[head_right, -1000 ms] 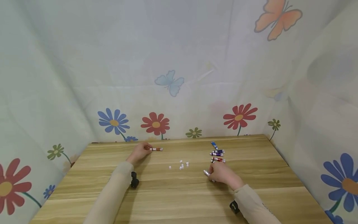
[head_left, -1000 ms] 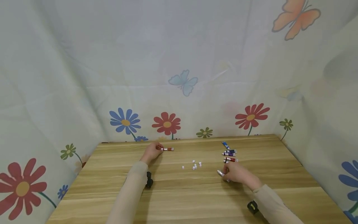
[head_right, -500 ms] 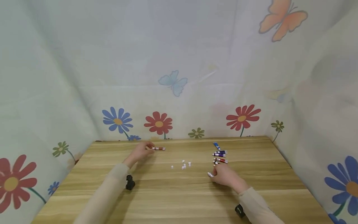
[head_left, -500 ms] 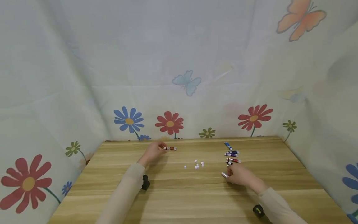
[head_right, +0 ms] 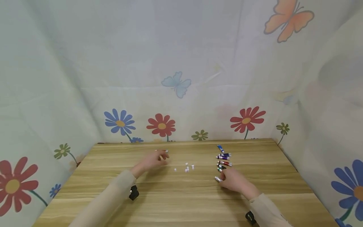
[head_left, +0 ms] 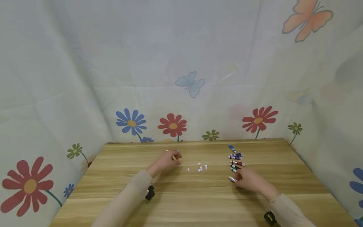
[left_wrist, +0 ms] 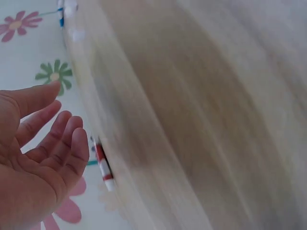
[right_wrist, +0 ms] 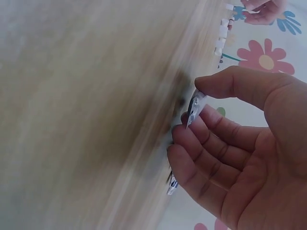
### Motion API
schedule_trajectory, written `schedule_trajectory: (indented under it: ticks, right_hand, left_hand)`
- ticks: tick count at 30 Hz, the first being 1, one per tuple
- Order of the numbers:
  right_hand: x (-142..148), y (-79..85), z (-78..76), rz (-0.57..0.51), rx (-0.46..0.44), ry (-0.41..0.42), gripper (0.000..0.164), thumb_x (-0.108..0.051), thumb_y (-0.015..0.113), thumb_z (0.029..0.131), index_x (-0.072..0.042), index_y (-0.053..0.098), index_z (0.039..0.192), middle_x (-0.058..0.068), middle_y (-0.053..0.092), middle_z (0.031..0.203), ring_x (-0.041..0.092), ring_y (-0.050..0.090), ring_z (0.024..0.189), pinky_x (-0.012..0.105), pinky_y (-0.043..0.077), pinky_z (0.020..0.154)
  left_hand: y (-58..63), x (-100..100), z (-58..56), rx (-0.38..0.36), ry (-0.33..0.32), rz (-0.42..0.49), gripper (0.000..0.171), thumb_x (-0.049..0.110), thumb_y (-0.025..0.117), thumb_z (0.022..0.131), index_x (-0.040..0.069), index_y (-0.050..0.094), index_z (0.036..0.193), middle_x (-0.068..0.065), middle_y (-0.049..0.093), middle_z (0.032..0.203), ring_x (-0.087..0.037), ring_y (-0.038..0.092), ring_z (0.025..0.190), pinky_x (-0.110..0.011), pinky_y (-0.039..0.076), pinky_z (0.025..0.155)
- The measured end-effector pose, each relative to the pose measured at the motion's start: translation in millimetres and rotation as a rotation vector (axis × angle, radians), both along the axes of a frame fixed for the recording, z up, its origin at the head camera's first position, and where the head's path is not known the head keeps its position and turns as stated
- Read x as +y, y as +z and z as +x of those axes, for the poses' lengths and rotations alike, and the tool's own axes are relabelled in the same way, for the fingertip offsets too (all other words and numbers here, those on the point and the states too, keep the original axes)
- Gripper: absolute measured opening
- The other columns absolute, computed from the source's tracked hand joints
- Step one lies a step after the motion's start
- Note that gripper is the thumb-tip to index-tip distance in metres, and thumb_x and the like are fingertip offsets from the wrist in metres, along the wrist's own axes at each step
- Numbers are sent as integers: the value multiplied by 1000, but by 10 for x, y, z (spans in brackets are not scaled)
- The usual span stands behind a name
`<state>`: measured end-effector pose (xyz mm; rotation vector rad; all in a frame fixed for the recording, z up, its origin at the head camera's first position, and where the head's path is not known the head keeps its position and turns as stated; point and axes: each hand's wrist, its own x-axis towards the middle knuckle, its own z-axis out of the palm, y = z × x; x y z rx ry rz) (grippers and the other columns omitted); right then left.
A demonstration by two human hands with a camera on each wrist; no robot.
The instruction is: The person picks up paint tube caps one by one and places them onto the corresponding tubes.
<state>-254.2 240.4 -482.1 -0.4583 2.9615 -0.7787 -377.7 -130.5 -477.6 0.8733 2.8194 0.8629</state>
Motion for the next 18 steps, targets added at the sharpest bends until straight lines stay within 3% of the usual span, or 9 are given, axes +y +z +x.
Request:
schedule_trajectory:
  ticks: [5,11,18]
  right_hand:
    - [13,11,17,7,0,7,15,-9,78,80,-10,63,79,-5,54,67,10,49,58,26,41,51]
    - [44,-23,12,12,23,47,14,-9,77,79,-10,63,76,-7,53,66,8,47,57,25,40,51]
    - [35,-20,24,20,20,42,14,-10,77,80,-11,63,76,-7,53,66,8,47,57,26,40,51]
  left_hand:
    - [-46,135,78,-14,-88,-19,22,11,71,93,1,68,112,-2,66,93,-16,61,85,-37,51,79]
    - [-45,287,203,-26,-117,-99,22,16,73,94,6,68,113,-1,67,96,-14,60,87,-36,52,82]
    - [-88,363,216,58,-178,-169,19,14,74,92,6,69,108,-2,67,93,-13,60,84,-33,51,80]
